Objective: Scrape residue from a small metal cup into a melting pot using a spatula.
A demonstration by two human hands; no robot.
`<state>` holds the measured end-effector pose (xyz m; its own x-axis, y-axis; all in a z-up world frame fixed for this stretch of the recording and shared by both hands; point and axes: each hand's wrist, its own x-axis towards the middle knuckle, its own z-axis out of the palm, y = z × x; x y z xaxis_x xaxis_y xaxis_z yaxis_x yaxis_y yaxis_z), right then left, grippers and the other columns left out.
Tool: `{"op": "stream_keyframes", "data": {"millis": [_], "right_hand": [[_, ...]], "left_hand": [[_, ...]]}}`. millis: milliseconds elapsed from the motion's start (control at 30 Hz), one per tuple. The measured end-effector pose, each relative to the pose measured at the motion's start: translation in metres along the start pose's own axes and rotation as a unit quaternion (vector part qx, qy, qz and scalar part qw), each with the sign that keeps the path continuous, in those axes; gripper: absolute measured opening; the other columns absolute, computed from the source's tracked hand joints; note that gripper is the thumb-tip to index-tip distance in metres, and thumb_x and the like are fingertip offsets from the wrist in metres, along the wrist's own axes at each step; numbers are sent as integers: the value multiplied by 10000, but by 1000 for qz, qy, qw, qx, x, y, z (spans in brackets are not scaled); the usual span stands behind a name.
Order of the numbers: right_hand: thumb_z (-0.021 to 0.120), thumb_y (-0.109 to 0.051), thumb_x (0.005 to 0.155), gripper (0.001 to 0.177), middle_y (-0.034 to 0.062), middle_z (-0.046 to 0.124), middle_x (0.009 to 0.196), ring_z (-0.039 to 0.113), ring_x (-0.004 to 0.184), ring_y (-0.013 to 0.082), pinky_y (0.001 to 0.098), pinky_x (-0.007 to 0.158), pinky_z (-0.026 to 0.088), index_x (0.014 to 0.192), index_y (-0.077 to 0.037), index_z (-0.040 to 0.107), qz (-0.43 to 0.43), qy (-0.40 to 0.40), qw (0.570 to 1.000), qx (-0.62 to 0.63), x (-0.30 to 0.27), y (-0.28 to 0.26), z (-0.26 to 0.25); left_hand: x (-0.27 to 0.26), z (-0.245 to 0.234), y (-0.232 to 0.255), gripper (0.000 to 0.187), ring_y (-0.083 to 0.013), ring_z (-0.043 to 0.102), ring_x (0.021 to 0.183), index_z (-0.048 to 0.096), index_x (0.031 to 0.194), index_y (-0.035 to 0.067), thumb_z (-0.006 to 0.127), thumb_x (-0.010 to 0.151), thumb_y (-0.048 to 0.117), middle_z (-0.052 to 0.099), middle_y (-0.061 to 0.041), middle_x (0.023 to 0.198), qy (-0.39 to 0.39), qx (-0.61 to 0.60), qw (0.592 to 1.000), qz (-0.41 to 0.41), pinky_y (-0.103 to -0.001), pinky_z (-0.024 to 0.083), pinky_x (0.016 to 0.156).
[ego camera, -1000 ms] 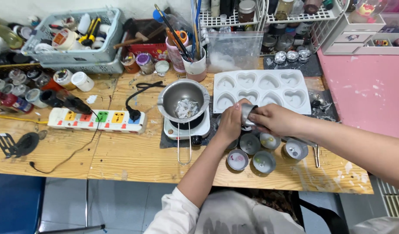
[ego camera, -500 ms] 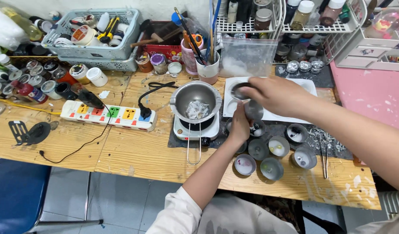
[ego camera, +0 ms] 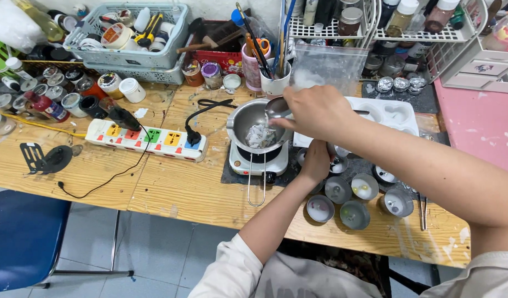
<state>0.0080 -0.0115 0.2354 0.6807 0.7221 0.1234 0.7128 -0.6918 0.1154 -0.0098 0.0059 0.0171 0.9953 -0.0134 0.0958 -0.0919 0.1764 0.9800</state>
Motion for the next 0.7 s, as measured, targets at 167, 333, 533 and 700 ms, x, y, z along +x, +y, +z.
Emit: {"op": "stream_keyframes", "data": {"millis": [167,333,533,700], "right_hand": [[589,-662,962,591,122,683,615,717,588,318,422,510,552,898,-82,686,1,49,998,-34,-4,-1,-2],[623,-718,853,683,99,670,582,702,584,270,383,474,542,813,-38,659,-8,59,991,-119,-3,2,5],[623,-679,912,628,112,661,612,682,596,277,392,459,528,892,-51,625,-25,123,988,-95,-34,16,-22],[643,-196,871,196,96,653,862,696,860,302,411,587,565,963,-34,581,-91,113,989,-34,-88,39,-41]], "left_hand": [[4,0,-19,572,-193,495,570,483,781,-4,230,1118,382,497,-81,618,-21,46,998,35,-368,412,583],[14,-2,-53,679,-187,551,599,525,741,-15,225,1169,419,570,-105,635,-34,84,993,77,-348,449,628],[8,-5,-16,433,-194,588,733,506,1175,112,313,1021,468,629,-39,947,-52,-190,980,-19,-379,488,653],[17,-9,-56,702,-178,527,645,550,1133,20,218,1167,638,583,-76,813,-166,-338,926,-10,-321,451,610]]}}
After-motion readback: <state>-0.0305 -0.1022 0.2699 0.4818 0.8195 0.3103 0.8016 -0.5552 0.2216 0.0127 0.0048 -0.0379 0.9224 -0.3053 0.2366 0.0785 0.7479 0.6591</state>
